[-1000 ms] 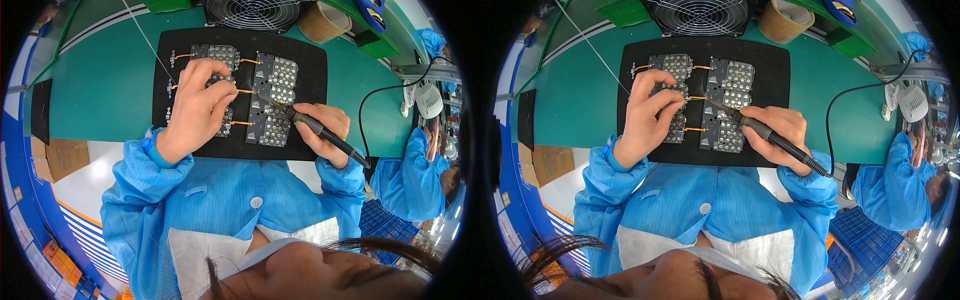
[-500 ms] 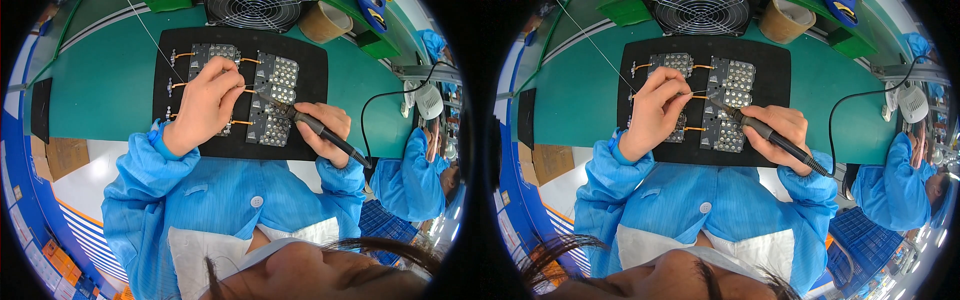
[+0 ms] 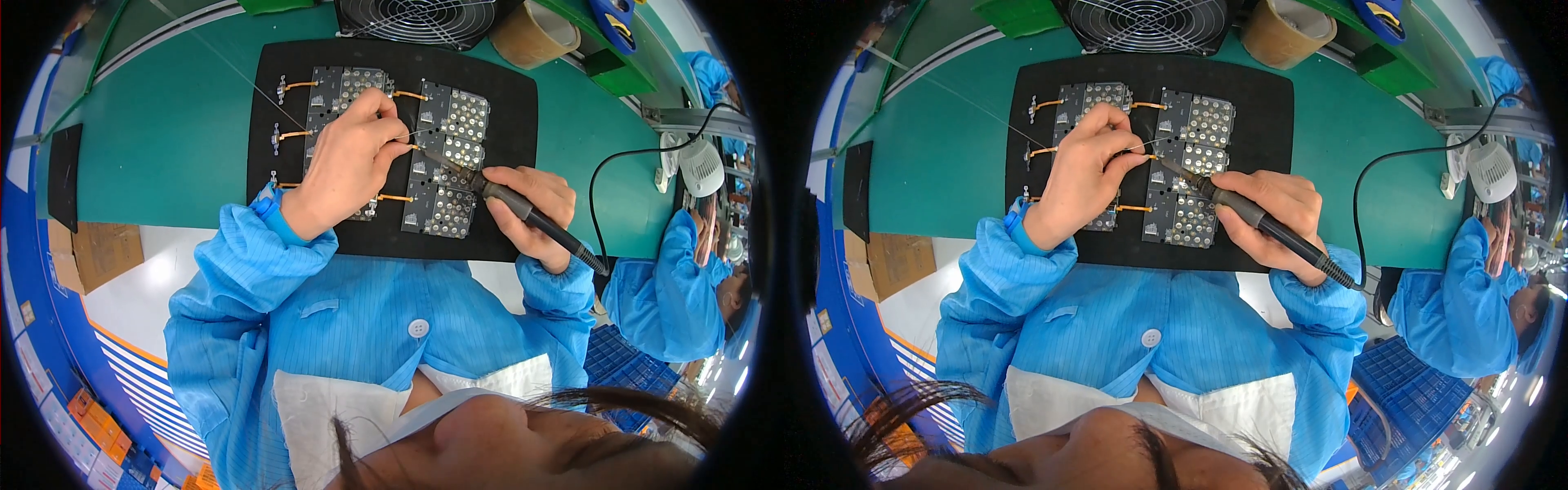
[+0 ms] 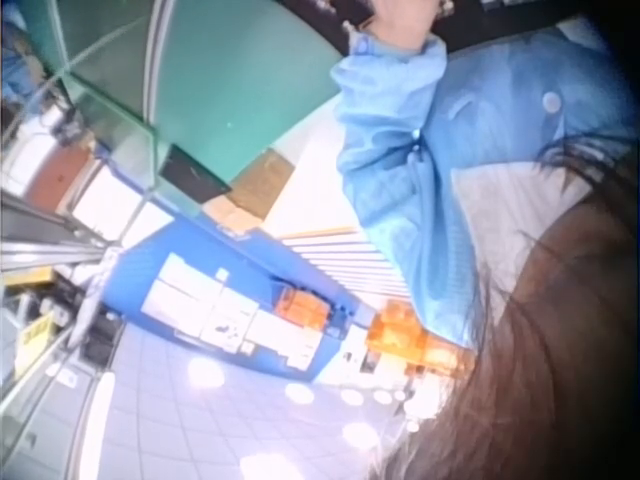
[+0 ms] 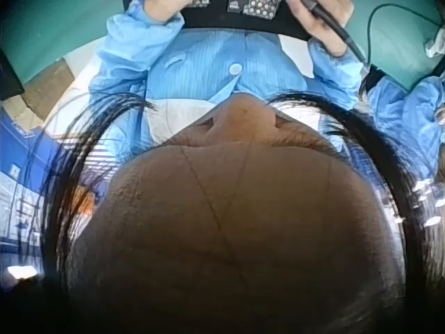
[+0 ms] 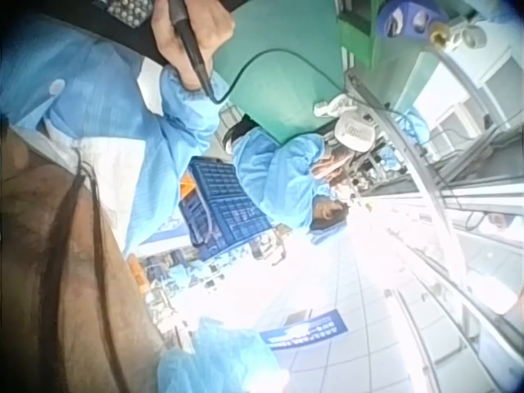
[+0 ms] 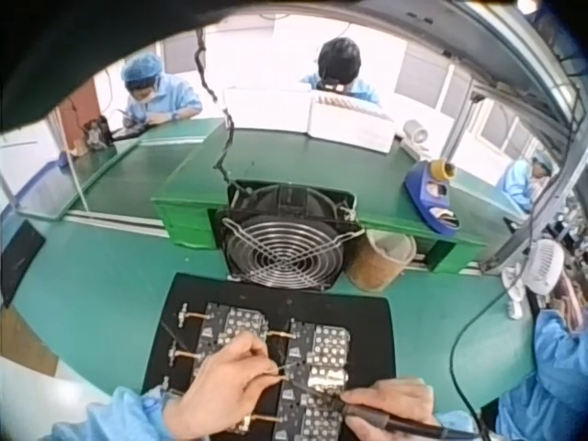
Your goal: The person solders components and wires onto printed circuit boards using a soldering iron and solder wire.
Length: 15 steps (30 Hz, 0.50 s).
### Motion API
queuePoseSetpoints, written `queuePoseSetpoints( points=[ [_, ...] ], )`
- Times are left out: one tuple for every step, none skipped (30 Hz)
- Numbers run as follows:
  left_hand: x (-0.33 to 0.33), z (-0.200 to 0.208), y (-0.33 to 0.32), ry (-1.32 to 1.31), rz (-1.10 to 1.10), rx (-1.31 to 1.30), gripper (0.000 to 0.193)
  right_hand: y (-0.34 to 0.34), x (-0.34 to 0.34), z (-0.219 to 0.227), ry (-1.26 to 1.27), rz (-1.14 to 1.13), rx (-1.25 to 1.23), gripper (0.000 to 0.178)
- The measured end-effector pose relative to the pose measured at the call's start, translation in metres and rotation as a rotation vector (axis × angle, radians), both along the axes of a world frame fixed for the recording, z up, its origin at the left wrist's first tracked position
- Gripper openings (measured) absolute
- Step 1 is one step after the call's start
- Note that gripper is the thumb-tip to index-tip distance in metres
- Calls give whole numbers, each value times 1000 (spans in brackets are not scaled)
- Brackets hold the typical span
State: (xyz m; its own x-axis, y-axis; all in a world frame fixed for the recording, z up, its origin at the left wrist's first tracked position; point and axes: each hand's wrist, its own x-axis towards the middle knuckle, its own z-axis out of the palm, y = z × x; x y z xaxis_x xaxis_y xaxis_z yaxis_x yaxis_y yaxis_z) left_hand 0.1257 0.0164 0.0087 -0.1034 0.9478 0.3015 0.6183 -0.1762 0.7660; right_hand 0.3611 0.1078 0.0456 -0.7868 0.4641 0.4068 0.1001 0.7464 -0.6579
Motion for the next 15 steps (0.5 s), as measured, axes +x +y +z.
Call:
queuePoseSetpoints(
  points=[
    [-1,-1,0,-3,1,-3,9,1,-1,-1,-3,1,-3,27],
    [-1,-2,0,-13,4,-10,8,2,-1,-2,4,9,-9,27],
    [-2,-3,0,-23,7,-17,8,3,-2,-3,12,16,-15,27],
    [-2,-3,0,-22,7,-17,8,2,-2,-3,13,16,-15,27],
    [-1,-2,0,-22,6,-16,8,2,-2,-2,5,2,-3,27],
    [-1,-2,-1,-21,6,-14,8,1,-2,-1,-3,-12,8,27],
    [-1,-2,-1,-21,5,-14,8,1,-2,-1,-3,-12,8,27],
    [-1,-3,-1,-20,5,-15,8,1,-2,-1,0,-9,8,27],
    [-1,-3,-1,-20,5,-16,8,1,-2,-1,3,-6,8,27],
    [-1,-2,-1,-20,4,-17,8,2,-2,-1,3,-7,8,27],
    [-1,-1,-1,-19,2,-15,8,2,-2,-2,15,1,8,27],
    [-1,-1,-2,-19,0,-13,8,2,-2,-2,26,10,7,26],
    [0,-1,-2,-19,0,-14,8,2,-1,-3,26,10,7,26],
    [0,-1,-2,-21,0,-17,8,3,-1,-3,26,18,1,26],
    [0,-1,-2,-23,1,-20,8,3,-1,-4,27,27,-5,26]
  ],
)
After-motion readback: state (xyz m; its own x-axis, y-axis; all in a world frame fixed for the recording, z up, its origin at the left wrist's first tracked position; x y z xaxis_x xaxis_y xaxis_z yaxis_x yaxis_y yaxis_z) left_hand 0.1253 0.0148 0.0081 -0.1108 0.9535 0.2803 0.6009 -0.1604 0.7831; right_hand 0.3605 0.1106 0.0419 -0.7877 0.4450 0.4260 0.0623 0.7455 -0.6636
